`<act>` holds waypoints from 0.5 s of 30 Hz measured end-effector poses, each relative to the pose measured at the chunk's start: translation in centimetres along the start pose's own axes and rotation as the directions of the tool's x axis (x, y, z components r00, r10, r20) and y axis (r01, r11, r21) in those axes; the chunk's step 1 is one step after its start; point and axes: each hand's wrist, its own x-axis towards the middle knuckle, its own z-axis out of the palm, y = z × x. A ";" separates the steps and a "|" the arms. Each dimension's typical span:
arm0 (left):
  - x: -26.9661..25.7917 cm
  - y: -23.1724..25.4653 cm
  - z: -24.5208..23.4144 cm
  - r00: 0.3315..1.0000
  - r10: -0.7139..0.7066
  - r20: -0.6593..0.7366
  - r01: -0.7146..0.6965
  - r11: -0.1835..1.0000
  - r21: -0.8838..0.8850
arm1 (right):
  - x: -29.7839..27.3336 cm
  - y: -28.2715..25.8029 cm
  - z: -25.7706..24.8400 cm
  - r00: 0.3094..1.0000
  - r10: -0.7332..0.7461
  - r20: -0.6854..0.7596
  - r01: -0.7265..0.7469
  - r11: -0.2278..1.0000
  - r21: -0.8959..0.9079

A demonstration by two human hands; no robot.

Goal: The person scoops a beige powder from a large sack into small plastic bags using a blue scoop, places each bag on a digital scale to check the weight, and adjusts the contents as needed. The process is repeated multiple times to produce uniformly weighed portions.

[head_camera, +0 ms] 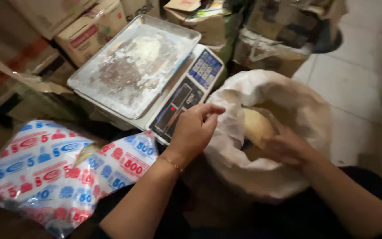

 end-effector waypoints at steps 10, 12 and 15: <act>3.6 -2.0 6.9 0.965 0.262 0.020 -0.258 0.928 0.268 | -12.0 -7.3 1.6 0.957 -0.273 0.102 0.267 0.962 0.065; 4.1 -2.0 8.1 0.959 0.278 0.048 -0.280 0.913 0.297 | -13.3 -8.5 2.1 0.966 -0.257 -0.027 0.257 0.966 -0.012; 5.0 -1.7 9.4 0.961 0.251 0.115 -0.274 0.920 0.279 | -14.1 -10.2 2.9 0.953 -0.233 -0.195 0.186 0.955 -0.232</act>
